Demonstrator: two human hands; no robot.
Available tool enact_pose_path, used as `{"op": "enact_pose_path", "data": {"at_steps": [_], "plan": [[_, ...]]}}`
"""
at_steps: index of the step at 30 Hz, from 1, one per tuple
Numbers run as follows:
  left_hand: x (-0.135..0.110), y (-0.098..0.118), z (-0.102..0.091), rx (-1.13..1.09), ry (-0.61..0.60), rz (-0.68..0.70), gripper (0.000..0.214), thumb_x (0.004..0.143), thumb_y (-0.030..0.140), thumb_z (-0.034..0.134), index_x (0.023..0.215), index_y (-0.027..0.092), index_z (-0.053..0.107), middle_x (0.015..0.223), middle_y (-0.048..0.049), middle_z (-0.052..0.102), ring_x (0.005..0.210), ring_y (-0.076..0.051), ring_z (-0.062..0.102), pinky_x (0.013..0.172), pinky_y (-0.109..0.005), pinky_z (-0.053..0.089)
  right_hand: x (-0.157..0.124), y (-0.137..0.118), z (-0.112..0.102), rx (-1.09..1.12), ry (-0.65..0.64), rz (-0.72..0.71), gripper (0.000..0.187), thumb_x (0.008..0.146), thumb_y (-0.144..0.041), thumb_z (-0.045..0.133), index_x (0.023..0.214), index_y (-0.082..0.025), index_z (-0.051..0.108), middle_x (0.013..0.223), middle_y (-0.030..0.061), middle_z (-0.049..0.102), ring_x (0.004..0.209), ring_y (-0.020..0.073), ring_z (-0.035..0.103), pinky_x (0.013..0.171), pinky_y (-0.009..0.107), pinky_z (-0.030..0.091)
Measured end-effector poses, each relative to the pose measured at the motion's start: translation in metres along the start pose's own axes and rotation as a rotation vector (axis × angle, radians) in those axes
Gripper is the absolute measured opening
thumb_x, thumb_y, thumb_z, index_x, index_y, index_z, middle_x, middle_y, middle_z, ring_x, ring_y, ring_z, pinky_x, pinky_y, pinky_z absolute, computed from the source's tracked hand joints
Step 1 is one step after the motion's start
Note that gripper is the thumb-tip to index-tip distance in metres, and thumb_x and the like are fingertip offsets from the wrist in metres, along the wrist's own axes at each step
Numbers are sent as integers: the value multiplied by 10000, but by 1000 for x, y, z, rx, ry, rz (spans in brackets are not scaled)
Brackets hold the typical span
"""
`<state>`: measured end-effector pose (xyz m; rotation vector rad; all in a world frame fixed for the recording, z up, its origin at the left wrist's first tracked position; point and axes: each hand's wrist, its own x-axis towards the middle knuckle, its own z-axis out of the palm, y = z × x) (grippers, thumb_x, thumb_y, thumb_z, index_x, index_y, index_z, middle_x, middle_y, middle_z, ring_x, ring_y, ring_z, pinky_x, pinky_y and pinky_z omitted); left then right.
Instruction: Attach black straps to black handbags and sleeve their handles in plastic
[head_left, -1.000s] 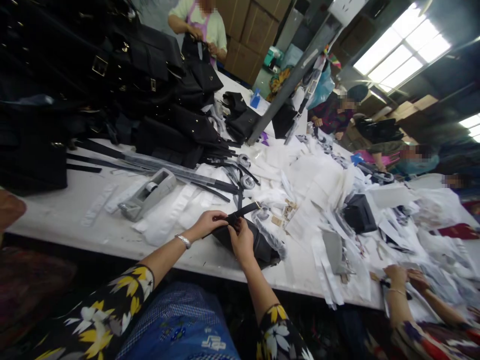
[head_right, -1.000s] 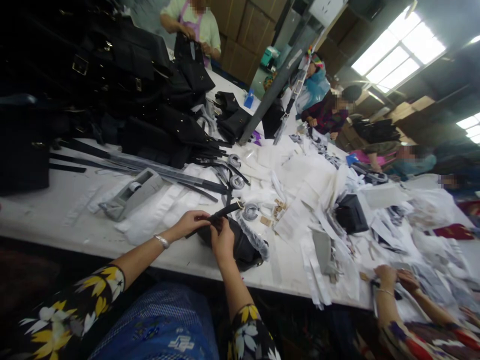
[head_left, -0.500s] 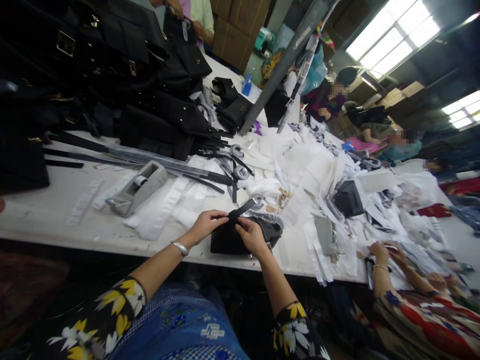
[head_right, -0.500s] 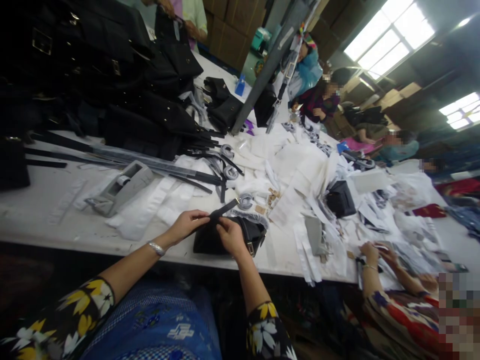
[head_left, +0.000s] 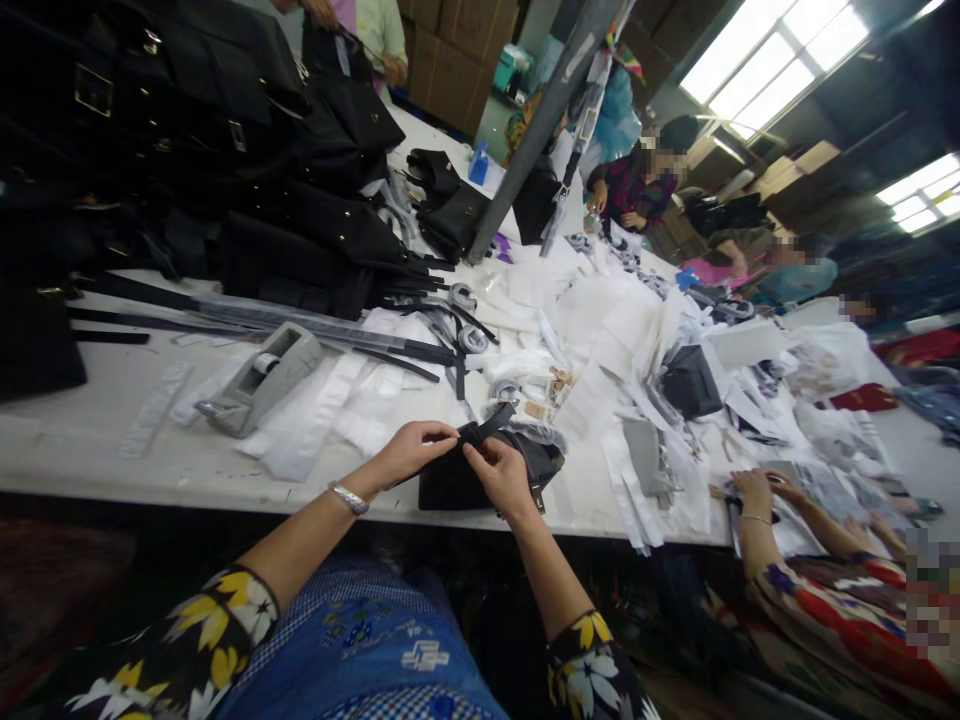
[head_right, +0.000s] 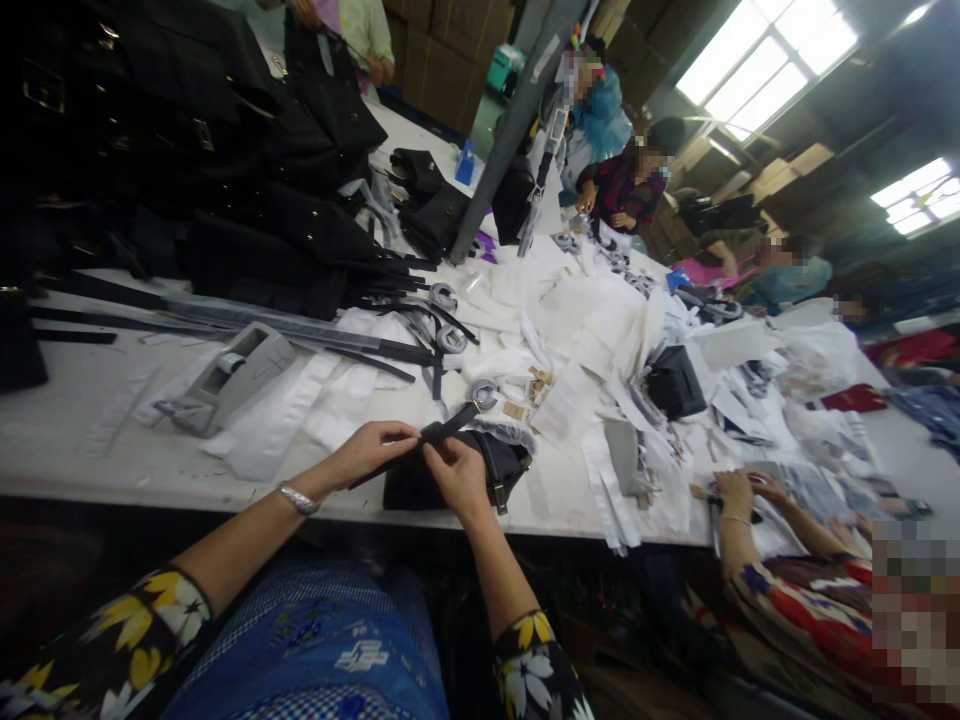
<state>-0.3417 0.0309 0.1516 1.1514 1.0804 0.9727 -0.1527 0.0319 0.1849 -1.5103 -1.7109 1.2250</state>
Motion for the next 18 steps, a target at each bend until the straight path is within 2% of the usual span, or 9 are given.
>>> {"op": "enact_pose_path", "data": {"at_steps": [5,13,18], "plan": [[-1,-8,11,-41,68,-46,284,746,404,705,853,141,699,847,-70,722,821,-211,658,779,-306,510,-5,6,3,-45,49,21,299,838,-401,590,852,-130,717,732,35,692,635,175,610,581,244,451],[-8,-41,28,-47,113,-101,272,759,392,685,837,132,661,791,-71,710,735,-185,659,699,-294,518,-13,26,14,-66,93,46,292,829,-372,563,816,-114,699,690,33,669,605,163,578,561,239,435],[-6,-41,34,54,147,-93,208,761,346,665,828,149,666,779,-63,699,740,-190,648,712,-302,517,-14,33,18,-76,123,41,273,833,-361,558,766,-119,668,654,12,625,593,145,542,573,233,418]]}}
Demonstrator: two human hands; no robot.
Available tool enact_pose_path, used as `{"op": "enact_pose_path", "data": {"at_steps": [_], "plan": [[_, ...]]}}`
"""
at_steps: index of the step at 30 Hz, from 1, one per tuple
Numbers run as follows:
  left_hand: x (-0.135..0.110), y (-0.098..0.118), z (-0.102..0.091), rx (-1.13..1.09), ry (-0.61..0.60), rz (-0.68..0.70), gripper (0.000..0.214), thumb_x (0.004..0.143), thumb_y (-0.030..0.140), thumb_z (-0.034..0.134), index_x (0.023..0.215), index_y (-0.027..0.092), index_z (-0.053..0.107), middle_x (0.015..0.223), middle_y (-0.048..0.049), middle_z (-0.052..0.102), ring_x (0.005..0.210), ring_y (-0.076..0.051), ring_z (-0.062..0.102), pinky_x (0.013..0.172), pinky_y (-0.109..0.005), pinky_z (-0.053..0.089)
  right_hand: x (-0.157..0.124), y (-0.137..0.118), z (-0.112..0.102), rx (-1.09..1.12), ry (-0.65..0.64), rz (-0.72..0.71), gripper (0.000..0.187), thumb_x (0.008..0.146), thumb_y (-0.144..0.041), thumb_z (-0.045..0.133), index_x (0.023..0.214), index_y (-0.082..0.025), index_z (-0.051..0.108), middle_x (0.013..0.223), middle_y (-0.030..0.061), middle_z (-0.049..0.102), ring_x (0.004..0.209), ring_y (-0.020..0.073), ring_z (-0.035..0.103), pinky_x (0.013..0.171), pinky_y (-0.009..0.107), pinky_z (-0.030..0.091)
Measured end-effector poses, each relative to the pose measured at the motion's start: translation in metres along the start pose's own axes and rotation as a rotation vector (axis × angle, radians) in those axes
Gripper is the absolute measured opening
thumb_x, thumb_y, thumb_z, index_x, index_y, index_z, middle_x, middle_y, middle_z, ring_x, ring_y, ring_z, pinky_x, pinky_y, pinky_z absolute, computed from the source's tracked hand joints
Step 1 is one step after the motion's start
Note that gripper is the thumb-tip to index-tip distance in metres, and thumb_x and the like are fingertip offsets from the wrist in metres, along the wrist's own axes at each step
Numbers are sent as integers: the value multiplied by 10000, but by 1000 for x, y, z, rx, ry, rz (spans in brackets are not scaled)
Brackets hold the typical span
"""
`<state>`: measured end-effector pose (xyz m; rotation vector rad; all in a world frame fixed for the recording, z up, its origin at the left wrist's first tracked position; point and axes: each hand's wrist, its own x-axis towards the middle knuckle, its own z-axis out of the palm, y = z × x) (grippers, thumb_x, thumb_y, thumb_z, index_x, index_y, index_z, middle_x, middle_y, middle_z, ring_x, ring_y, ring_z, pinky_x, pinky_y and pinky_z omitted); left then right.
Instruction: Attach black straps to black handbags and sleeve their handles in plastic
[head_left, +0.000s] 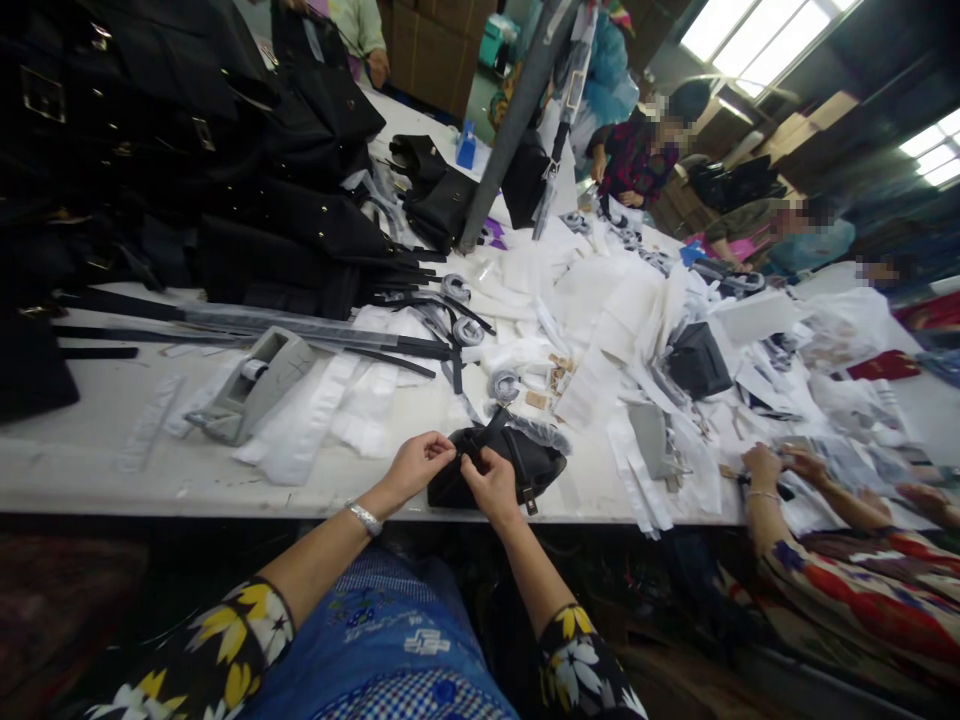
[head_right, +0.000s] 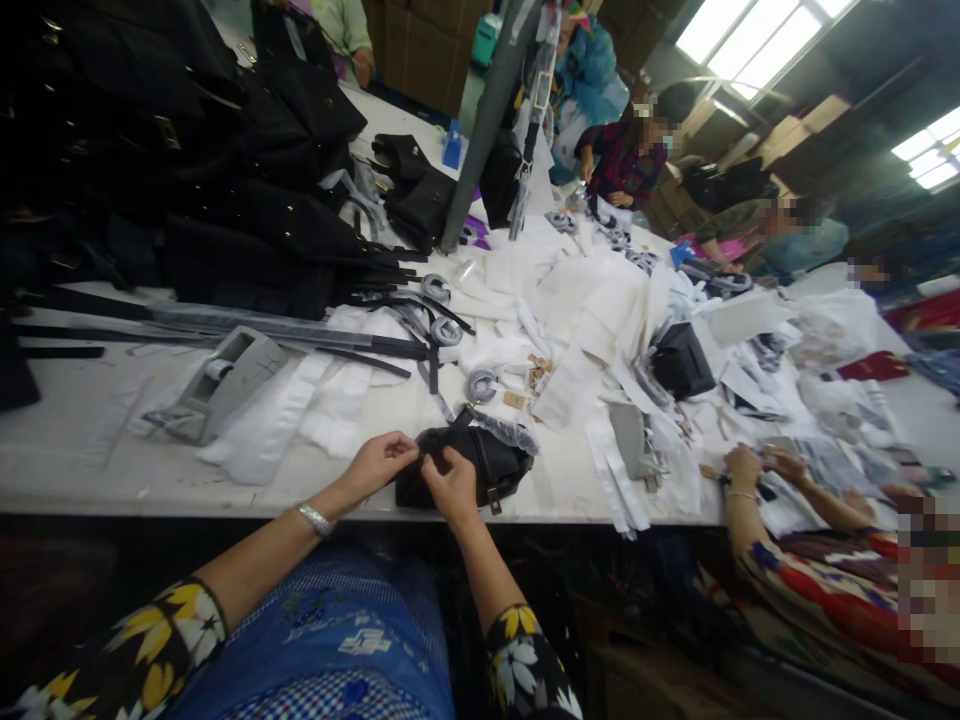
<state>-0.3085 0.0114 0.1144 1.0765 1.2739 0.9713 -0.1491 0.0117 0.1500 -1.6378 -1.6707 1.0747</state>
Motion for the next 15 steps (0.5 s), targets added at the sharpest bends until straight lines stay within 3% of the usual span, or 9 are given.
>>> {"op": "enact_pose_path", "data": {"at_steps": [6,9,15], "plan": [[-3,10,6,133,89,26,111,765,283,616,780,179,653,752,-32,680,718,-184,630,712,-300,499,-4,4,0,-20,23,-2,252,840,-354,559,765,-130,647,649,4,614,589,138,529,573,227,410],[-5,9,7,166,78,29,122,770,292,611,779,179,655,753,-27,687,724,-183,639,712,-293,500,-5,9,0,-20,-2,-12,239,839,-354,570,771,-141,655,656,9,631,599,150,558,580,230,425],[-6,9,7,236,50,65,140,781,309,590,816,185,647,782,-32,677,718,-186,635,683,-300,515,-5,10,7,-30,53,-46,237,858,-271,544,1026,-166,675,918,67,713,832,208,650,767,276,471]]}}
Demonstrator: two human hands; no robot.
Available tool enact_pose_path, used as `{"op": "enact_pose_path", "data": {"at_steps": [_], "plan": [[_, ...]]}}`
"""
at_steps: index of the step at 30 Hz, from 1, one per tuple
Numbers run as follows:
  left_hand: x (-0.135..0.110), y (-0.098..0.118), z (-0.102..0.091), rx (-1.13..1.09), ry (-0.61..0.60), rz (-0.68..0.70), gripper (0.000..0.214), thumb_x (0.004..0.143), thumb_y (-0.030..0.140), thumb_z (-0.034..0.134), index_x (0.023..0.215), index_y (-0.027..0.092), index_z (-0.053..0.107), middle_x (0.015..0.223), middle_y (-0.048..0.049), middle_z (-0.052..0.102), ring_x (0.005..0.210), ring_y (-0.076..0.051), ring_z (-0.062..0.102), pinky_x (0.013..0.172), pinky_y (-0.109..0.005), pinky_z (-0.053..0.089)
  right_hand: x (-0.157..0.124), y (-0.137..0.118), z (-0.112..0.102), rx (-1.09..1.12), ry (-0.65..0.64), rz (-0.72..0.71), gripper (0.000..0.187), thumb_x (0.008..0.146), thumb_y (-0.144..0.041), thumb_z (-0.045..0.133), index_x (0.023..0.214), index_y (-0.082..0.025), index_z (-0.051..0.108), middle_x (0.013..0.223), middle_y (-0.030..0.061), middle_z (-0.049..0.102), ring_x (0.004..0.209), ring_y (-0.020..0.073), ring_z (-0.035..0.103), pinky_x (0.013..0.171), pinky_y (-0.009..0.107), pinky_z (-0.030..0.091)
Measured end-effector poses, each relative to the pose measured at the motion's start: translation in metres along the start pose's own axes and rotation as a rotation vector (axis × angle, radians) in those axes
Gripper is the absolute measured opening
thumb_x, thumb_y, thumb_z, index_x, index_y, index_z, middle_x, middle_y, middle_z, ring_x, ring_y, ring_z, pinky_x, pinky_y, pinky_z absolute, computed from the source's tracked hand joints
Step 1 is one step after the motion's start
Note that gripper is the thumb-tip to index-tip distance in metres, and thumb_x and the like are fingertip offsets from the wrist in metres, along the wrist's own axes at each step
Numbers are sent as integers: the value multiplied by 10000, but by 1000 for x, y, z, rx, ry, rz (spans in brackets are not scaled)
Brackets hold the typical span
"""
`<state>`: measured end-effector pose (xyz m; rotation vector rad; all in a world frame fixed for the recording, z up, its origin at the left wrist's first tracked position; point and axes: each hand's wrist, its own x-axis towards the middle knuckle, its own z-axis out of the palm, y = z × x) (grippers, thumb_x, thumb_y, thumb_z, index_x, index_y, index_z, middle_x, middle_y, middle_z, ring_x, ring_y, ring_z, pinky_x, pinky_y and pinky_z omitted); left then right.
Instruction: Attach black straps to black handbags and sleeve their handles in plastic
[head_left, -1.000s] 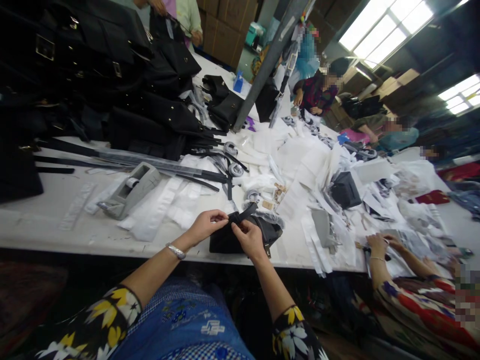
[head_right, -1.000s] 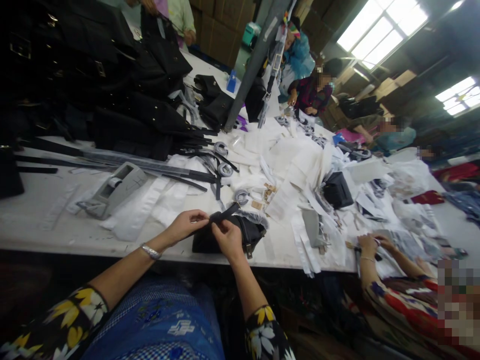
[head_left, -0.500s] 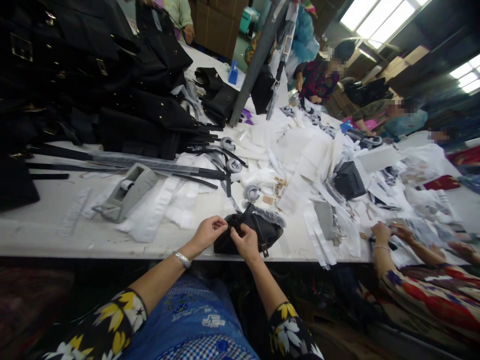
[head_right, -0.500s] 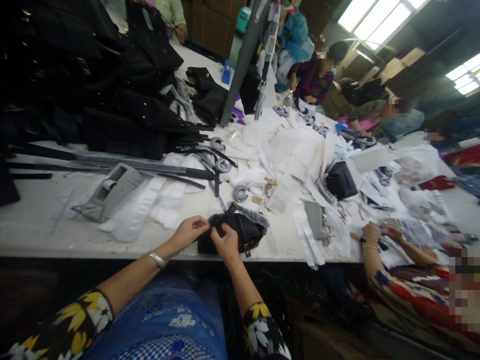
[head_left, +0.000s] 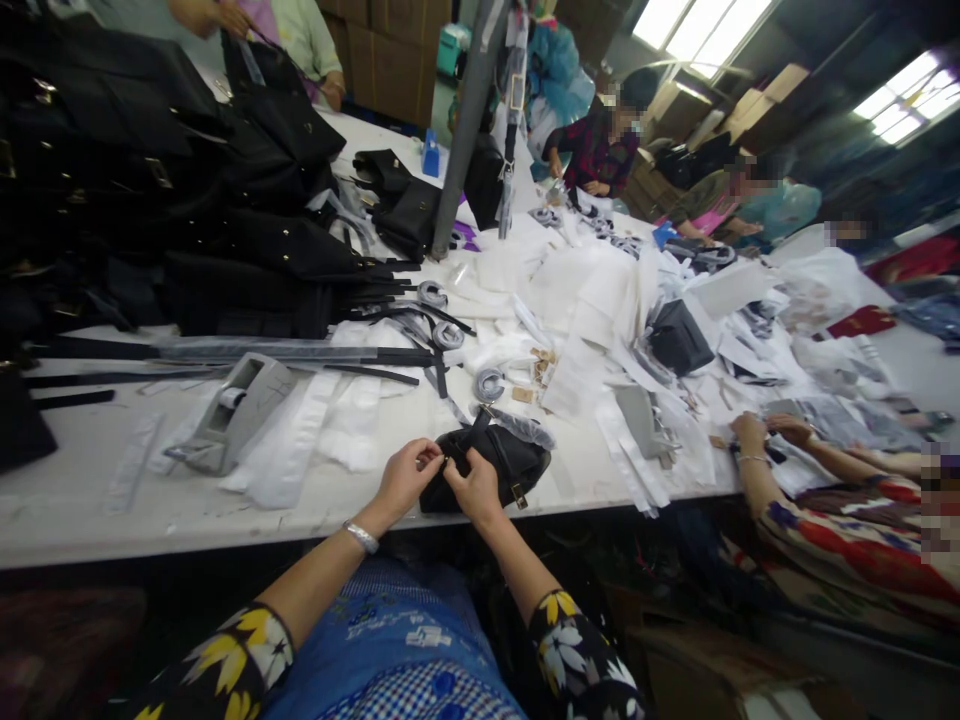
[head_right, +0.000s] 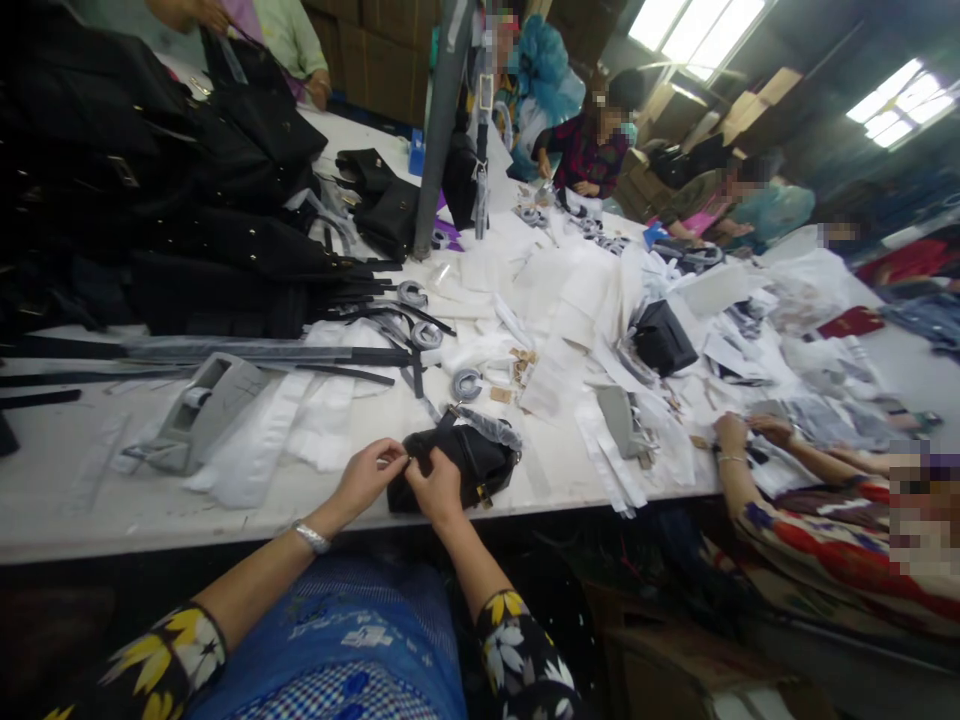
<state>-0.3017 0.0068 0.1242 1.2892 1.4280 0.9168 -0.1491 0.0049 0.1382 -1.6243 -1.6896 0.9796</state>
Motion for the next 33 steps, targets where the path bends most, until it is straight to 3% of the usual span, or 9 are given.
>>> {"op": "enact_pose_path", "data": {"at_steps": [4,8,12,15,19,22,26,29,33], "plan": [[5,21,-13,29,-1,62,255,742,236,561,978,192,648,1078,-76,682,1050,-242,614,924,-382,476,-7,-10,-5,-47,-29,-81,159,848,-295,594,902,-176,684,826,61,690,749,200,623,718,278,455],[16,58,-25,-93,-210,14,322,835,336,510,1086,179,636,1057,-69,709,1057,-232,630,967,-356,445,-20,-17,-17,49,-60,-52,147,807,-297,651,886,-178,684,791,48,669,707,191,596,687,282,450],[32,82,-16,48,-283,-7,441,875,560,477,950,182,690,762,-22,688,777,-215,640,759,-304,469,-28,-18,-21,539,-133,64,329,736,-188,675,1064,-206,694,1015,45,700,968,233,629,893,329,458],[43,90,-4,82,-364,-85,541,846,658,460,784,165,675,568,9,575,586,-181,551,592,-277,414,-23,-16,-21,963,-30,291,248,688,-212,712,934,-181,715,935,40,715,969,235,642,928,341,457],[42,104,2,19,-525,-94,491,795,628,573,816,147,673,661,-7,616,623,-166,553,574,-248,398,0,-17,-29,1314,85,445,373,795,-502,625,943,-163,674,909,80,713,884,231,671,812,356,517],[30,117,-3,-50,-589,-77,392,791,531,641,892,153,670,811,-31,668,727,-171,588,630,-243,422,13,-28,-45,1556,117,433,376,755,-473,712,962,-166,647,917,80,713,866,220,674,744,330,537],[13,123,-8,-148,-626,-29,354,836,469,625,1010,162,656,903,-63,697,871,-216,634,761,-292,470,15,-48,-65,1530,325,318,427,675,-236,828,1045,-199,618,938,40,717,867,171,669,751,271,531],[4,119,-8,-202,-608,-5,378,847,450,629,1091,161,647,967,-80,707,946,-239,641,838,-326,477,7,-57,-71,1485,374,279,439,652,-220,850,1032,-193,633,969,40,710,883,161,660,772,259,521],[-4,111,-10,-264,-526,11,376,855,436,624,1122,175,657,1087,-86,702,1038,-255,628,936,-353,460,-8,-58,-68,1388,42,403,309,708,-375,814,867,-147,679,773,18,681,659,115,612,668,235,489]]}}
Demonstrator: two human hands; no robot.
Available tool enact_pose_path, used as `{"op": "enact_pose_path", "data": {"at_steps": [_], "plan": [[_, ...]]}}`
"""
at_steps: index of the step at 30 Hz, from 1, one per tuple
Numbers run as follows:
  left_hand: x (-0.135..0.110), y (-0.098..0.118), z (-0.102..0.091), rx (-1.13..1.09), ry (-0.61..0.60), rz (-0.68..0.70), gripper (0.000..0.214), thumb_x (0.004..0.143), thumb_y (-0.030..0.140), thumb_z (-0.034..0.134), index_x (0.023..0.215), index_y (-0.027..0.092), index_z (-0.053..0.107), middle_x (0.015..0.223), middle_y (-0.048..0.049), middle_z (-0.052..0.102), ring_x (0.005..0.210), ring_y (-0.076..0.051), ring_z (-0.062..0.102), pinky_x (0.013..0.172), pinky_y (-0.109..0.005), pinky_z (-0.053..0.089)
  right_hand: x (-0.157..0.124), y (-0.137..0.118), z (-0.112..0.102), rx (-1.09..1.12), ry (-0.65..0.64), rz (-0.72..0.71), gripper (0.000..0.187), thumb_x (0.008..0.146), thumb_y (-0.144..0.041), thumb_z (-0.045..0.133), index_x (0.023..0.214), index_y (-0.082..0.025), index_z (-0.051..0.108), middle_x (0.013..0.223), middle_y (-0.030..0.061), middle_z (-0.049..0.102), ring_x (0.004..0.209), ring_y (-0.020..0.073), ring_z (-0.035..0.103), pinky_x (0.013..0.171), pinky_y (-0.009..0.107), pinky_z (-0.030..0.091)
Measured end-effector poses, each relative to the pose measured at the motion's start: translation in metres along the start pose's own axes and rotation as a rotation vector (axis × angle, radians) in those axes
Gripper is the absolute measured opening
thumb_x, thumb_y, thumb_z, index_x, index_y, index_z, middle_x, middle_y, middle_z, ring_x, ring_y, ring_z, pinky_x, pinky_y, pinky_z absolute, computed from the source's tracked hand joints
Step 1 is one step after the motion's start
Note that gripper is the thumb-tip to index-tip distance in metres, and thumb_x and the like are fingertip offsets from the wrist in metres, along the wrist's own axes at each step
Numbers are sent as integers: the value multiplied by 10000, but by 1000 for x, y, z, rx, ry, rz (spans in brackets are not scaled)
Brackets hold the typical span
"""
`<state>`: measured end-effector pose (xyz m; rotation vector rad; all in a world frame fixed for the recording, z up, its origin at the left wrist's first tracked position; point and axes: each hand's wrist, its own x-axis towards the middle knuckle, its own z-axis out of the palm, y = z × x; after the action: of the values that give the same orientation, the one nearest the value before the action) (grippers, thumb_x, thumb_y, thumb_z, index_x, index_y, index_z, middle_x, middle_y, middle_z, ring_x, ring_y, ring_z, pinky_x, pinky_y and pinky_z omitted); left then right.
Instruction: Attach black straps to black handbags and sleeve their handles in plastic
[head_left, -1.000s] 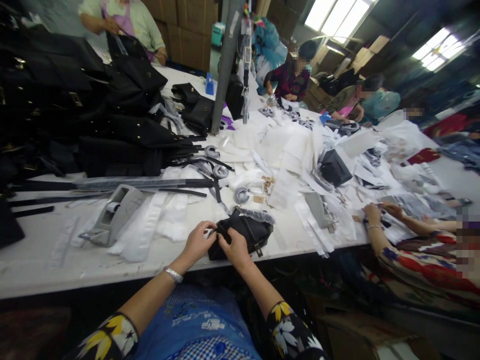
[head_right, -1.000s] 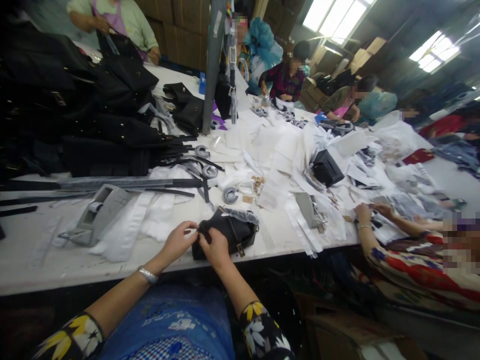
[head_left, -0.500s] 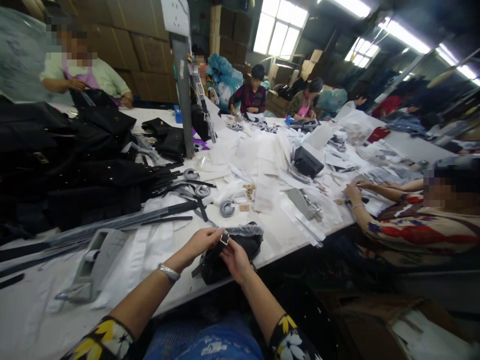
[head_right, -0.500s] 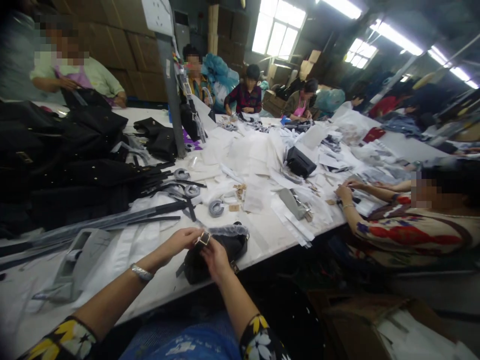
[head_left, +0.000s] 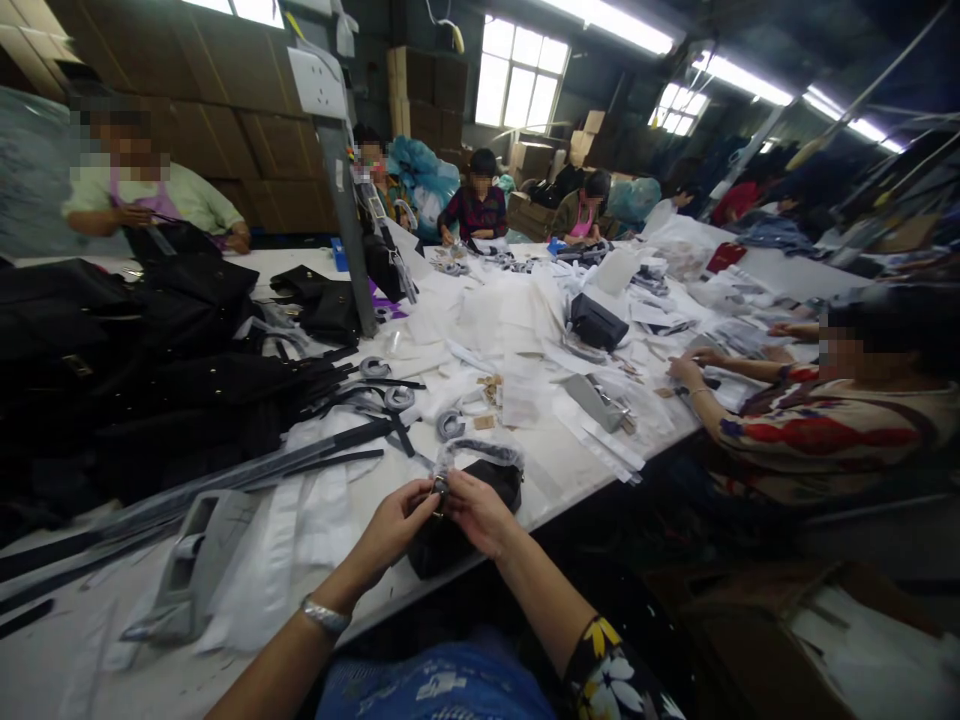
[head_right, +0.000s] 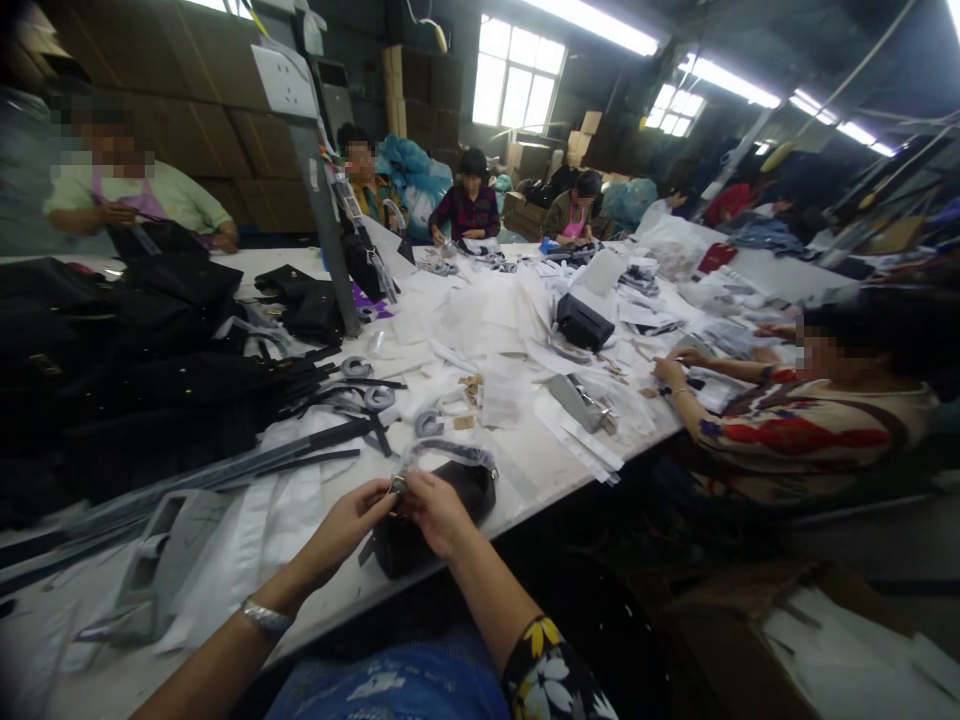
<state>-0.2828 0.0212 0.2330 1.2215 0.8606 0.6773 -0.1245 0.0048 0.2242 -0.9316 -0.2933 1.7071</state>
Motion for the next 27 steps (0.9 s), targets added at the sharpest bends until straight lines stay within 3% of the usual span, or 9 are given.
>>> {"op": "enact_pose_path", "data": {"at_steps": [2,8,14,17,21,27], "plan": [[-3,-4,-1,-16,-3,14,368,853,433,630,1114,175,656,1110,-86,700,1060,-255,624,964,-352,446,-6,2,0,-60,-38,68,320,715,-412,803,808,-129,688,728,18,670,626,105,592,661,233,478],[-8,-10,-6,-47,91,-56,494,823,490,657,1177,158,565,857,-57,746,853,-223,683,798,-313,491,-10,-3,16,-42,141,-123,317,609,-340,875,771,-128,704,752,20,701,645,114,615,672,232,476],[-13,-10,-6,-96,71,-91,483,791,500,687,1118,155,602,875,-73,752,840,-217,687,776,-303,497,-3,-13,16,90,313,-110,217,708,-331,807,804,-166,704,862,65,737,823,202,684,760,310,520],[-12,-8,-6,-132,70,-66,439,789,484,694,1066,147,644,958,-87,742,888,-220,677,822,-312,493,-9,-17,15,62,222,-64,245,735,-372,790,841,-166,710,924,72,739,916,207,683,827,315,514],[-9,-10,-5,-144,62,-25,376,801,458,686,1023,154,674,1009,-83,724,939,-222,654,853,-310,480,-23,-15,18,-106,97,-56,348,692,-392,824,905,-137,719,916,75,739,873,191,689,865,301,486],[-7,-17,-2,-119,116,-15,321,798,451,678,919,155,654,843,-38,681,780,-173,610,712,-262,454,-26,-22,19,-96,198,-27,304,744,-399,781,856,-122,723,889,86,738,832,185,686,822,292,491]]}}
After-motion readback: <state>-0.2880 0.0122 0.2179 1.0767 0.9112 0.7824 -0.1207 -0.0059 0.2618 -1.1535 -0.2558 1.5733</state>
